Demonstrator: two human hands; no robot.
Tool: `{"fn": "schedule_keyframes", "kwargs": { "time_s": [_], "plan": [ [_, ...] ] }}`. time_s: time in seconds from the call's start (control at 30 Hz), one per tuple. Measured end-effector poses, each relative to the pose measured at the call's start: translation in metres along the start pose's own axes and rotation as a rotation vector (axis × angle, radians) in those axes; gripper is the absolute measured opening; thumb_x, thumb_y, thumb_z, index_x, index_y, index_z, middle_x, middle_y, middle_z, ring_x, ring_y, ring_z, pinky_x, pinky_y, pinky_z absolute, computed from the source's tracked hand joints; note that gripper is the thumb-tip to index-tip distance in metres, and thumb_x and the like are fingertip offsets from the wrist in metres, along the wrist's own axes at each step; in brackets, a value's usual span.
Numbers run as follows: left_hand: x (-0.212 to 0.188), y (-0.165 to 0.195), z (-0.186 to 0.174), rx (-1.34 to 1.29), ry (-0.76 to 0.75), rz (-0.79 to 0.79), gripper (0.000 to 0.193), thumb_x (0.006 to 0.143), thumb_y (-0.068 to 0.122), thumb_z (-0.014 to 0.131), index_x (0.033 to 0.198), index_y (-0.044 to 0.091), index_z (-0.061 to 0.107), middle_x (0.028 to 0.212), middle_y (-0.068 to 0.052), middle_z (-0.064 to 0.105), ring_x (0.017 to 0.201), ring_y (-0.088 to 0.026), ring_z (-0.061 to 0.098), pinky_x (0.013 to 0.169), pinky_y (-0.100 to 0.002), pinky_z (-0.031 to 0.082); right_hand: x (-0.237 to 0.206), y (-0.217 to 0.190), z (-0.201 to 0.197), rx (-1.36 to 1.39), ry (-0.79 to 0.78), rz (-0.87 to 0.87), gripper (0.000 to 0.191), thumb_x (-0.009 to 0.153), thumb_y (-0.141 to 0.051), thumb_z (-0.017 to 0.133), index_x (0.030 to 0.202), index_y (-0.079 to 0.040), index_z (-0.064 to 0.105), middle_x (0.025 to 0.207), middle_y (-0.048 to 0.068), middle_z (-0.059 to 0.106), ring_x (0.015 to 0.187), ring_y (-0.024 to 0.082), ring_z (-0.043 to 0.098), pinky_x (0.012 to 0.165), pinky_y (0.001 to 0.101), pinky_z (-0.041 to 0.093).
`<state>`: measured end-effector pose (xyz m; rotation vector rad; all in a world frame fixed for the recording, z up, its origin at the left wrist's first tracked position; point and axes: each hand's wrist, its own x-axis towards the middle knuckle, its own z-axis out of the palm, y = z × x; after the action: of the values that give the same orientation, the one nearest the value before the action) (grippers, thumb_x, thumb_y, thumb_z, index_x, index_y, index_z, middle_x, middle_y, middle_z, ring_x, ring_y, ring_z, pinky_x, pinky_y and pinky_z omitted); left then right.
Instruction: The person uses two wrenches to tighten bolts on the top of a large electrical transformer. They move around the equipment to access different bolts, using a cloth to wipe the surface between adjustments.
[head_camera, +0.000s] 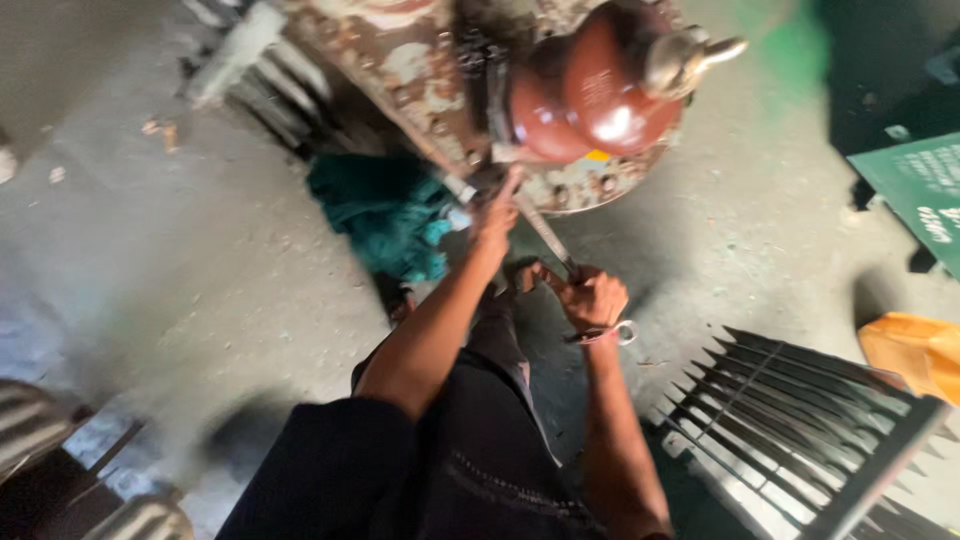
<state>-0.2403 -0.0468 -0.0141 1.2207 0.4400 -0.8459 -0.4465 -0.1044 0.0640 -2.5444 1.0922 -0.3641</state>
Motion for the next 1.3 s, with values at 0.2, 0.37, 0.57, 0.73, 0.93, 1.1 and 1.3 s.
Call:
{"fn": "schedule_keyframes", "kwargs": {
  "time_s": [0.2,0.37,0.57,0.73,0.93,1.1,1.3],
  "plan": [
    [0.022,-0.029,-0.01,0.033,-0.045,0.088,0.038,0.077,0.04,0.09,0.081,0.011,0.064,0.058,0.001,0.056,0.039,-0.01,0.044,0.035,-0.026,0.028,0.209,0.077,0.004,-0.314,-0.446,-0.361,0.073,0.073,-0.088,0.068,0.07,-0.014,0.069,0.065,0.008,0.068,0.058,0.025,0.065,0.059,0.0381,0.046],
    [0.024,-0.035,-0.008,-0.02,0.024,0.11,0.04,0.074,0.037,0.093,0.076,0.008,0.065,0.057,-0.001,0.056,0.039,-0.011,0.046,0.035,-0.027,0.03,0.221,0.057,0.013,-0.24,-0.423,-0.338,0.069,0.07,-0.079,0.074,0.099,-0.017,0.072,0.085,0.008,0.073,0.074,0.028,0.071,0.071,0.0402,0.053],
    [0.017,-0.016,-0.002,0.057,0.11,0.086,0.05,0.069,0.041,0.094,0.094,0.008,0.066,0.07,-0.002,0.065,0.044,-0.012,0.052,0.038,-0.029,0.036,0.192,0.059,-0.005,-0.178,-0.64,-0.028,0.067,0.067,-0.072,0.082,0.109,-0.019,0.078,0.09,0.009,0.077,0.076,0.031,0.076,0.073,0.0414,0.06],
    [0.02,-0.016,0.009,0.151,0.104,0.205,0.058,0.072,0.05,0.09,0.106,0.011,0.065,0.08,-0.001,0.067,0.051,-0.013,0.056,0.04,-0.03,0.043,0.136,0.044,-0.003,-0.327,-0.122,-0.104,0.057,0.064,-0.063,0.075,0.094,-0.014,0.075,0.084,0.011,0.072,0.076,0.033,0.072,0.071,0.0434,0.057],
    [0.017,-0.012,0.005,0.131,0.105,0.101,0.046,0.083,0.047,0.085,0.096,0.007,0.066,0.062,-0.002,0.056,0.043,-0.014,0.047,0.037,-0.03,0.035,-0.002,0.025,0.025,-0.139,0.026,0.157,0.067,0.076,-0.083,0.072,0.069,-0.016,0.073,0.063,0.014,0.068,0.061,0.037,0.07,0.055,0.0481,0.052],
    [0.029,-0.029,-0.019,-0.053,-0.129,0.134,0.032,0.089,0.037,0.08,0.094,0.01,0.062,0.061,-0.002,0.057,0.041,-0.012,0.047,0.035,-0.026,0.032,0.118,0.073,0.017,-0.119,-0.329,-0.287,0.086,0.067,-0.087,0.071,0.042,-0.006,0.056,0.044,0.012,0.056,0.046,0.036,0.061,0.049,0.0428,0.049],
    [0.051,-0.055,-0.045,-0.091,-0.143,0.158,0.03,0.084,0.025,0.084,0.099,0.008,0.064,0.072,-0.003,0.06,0.044,-0.014,0.049,0.038,-0.029,0.035,0.256,0.1,0.023,-0.166,-0.433,-0.627,0.082,0.06,-0.086,0.075,0.068,-0.005,0.072,0.072,0.018,0.069,0.074,0.037,0.071,0.068,0.046,0.054]
  ]
}}
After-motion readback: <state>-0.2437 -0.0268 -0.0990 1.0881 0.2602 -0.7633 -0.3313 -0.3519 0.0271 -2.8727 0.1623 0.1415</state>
